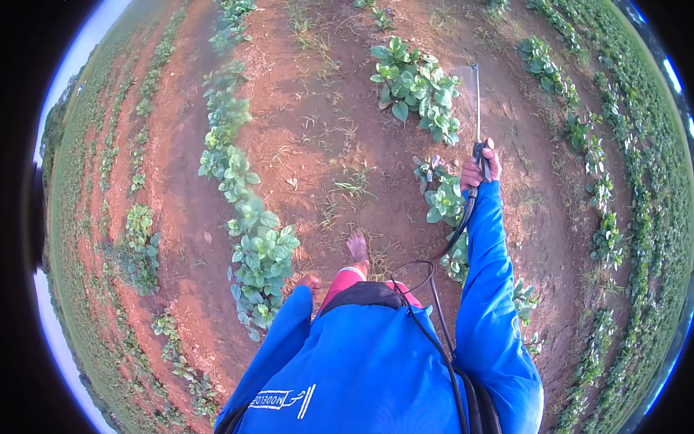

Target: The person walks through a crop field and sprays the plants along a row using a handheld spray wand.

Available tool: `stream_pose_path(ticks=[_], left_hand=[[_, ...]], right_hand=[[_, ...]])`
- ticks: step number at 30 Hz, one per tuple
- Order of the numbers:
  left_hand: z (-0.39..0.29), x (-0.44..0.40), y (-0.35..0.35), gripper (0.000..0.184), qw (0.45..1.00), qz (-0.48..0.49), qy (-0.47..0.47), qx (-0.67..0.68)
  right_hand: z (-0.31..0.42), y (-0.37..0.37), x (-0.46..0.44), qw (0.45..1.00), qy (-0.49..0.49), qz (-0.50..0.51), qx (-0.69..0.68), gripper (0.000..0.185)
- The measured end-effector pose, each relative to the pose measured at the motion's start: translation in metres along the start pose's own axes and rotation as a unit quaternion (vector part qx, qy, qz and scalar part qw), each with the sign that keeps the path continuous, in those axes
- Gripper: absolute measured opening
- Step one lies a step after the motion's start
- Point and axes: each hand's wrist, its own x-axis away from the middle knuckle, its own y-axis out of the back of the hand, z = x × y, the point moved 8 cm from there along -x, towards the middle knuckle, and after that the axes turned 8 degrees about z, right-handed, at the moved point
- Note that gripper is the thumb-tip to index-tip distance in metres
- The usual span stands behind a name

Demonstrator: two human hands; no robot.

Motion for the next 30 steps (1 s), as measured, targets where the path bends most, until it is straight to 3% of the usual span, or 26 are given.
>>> stream_pose_path(ticks=[3,6,9,12,13,17,21,24,28,29,30], left_hand=[[-0.099,0.017,-0.01,0.031,0.988,-0.005,-0.134,-0.074],[-0.18,0.034,-0.014,0.033,0.979,-0.032,-0.178,-0.098],[-0.238,0.056,-0.017,0.031,0.962,0.001,-0.259,-0.085],[-0.265,0.044,-0.011,0.03,0.982,-0.019,-0.167,-0.084],[-0.272,0.047,-0.011,0.028,0.981,-0.011,-0.177,-0.081],[-0.287,0.039,-0.007,0.028,0.986,-0.016,-0.129,-0.109],[-0.302,0.025,0.0,0.026,0.988,-0.029,-0.099,-0.111],[-0.305,-0.015,0.022,0.024,0.995,-0.003,-0.078,-0.068],[-0.341,-0.008,0.043,0.023,0.998,-0.038,-0.039,-0.044],[-0.335,-0.04,0.06,0.026,0.992,0.053,-0.111,-0.015],[-0.353,-0.026,0.06,0.025,0.996,0.017,-0.092,-0.016]], right_hand=[[-0.023,0.004,-0.026,0.992,-0.038,-0.105,0.055,0.034],[-0.062,0.008,-0.028,0.966,-0.089,-0.2,0.136,0.03],[-0.103,0.025,-0.015,0.919,-0.136,-0.311,0.2,0.028],[-0.129,0.044,-0.013,0.85,-0.172,-0.396,0.302,0.028],[-0.133,0.042,-0.018,0.83,-0.177,-0.422,0.32,0.028],[-0.138,0.039,-0.071,0.842,-0.222,-0.365,0.33,0.025],[-0.118,0.041,-0.14,0.896,-0.251,-0.316,0.185,0.027],[-0.08,0.034,-0.197,0.925,-0.186,-0.298,0.145,0.031],[-0.02,0.026,-0.281,0.945,-0.087,-0.285,0.133,0.033],[-0.005,0.026,-0.3,0.942,-0.077,-0.296,0.136,0.033],[0.01,0.025,-0.317,0.939,-0.066,-0.308,0.141,0.034]])
